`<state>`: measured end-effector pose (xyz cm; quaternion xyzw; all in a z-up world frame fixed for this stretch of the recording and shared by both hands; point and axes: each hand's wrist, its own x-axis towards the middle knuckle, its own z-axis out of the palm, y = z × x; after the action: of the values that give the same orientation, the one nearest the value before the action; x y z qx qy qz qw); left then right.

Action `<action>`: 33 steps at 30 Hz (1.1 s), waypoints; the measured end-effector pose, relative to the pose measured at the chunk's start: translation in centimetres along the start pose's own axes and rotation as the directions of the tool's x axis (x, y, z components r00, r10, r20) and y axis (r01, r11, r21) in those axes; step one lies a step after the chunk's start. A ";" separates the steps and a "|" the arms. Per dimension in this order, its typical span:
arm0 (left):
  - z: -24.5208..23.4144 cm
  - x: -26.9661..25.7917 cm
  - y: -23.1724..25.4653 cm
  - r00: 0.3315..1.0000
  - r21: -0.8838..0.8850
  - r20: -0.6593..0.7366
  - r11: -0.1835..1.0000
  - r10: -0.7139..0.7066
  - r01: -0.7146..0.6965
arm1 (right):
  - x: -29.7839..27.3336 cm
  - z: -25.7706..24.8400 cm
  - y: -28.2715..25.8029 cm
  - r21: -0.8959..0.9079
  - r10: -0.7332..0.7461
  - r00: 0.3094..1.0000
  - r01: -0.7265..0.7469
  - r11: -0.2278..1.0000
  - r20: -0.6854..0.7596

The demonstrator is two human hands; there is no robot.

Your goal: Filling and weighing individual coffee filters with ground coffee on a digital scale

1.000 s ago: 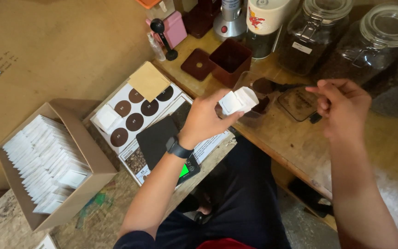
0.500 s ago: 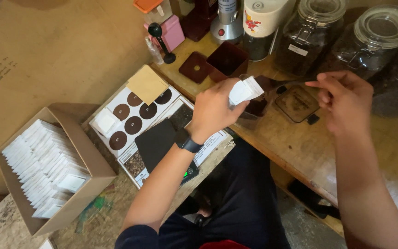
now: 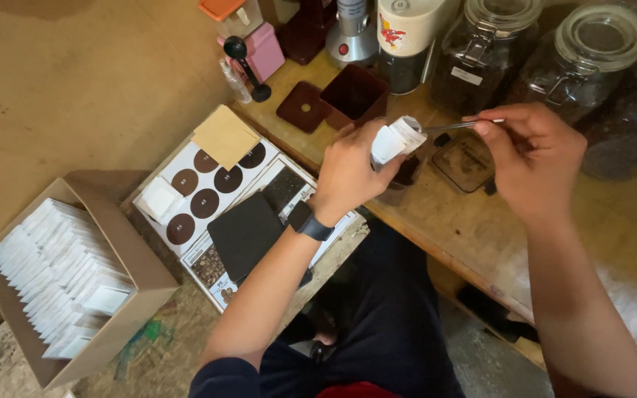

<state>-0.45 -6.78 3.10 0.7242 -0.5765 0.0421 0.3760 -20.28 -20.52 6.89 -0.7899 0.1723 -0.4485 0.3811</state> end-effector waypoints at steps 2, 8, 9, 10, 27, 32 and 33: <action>0.0 0.0 0.1 0.999 -0.033 -0.036 0.999 0.023 -0.024 | -0.3 -0.2 0.0 -0.010 -0.081 0.997 0.080 0.997 -0.015; 0.0 -0.1 0.3 0.996 -0.104 -0.069 0.994 -0.052 0.044 | -0.4 -0.8 0.6 -0.005 -0.189 0.979 0.189 0.982 -0.078; 0.0 -0.1 0.5 0.994 -0.133 -0.102 0.991 -0.041 0.027 | -0.4 -0.8 0.2 -0.008 -0.209 0.975 0.209 0.978 -0.078; 0.0 -0.2 0.7 0.990 -0.161 -0.135 0.987 -0.033 0.011 | -0.4 -0.8 -0.1 -0.011 -0.229 0.970 0.229 0.973 -0.076; -0.2 -2.2 0.5 0.941 -0.420 -0.204 0.893 -0.268 0.164 | -1.6 -0.3 3.2 0.259 0.269 0.907 -0.188 0.947 -0.325; -2.7 -5.2 0.0 0.932 -0.460 -0.236 0.877 -0.276 0.143 | -2.5 1.7 4.2 0.045 0.029 0.982 -0.021 0.999 -0.188; -3.4 -6.0 -0.2 0.928 -0.446 -0.232 0.880 -0.291 0.165 | -2.6 2.4 3.9 0.005 0.083 0.985 -0.083 0.997 -0.150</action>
<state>-1.04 0.01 2.46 0.6757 -0.4197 -0.0213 0.6057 -19.37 -20.40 1.67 -0.7463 0.2336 -0.4902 0.3849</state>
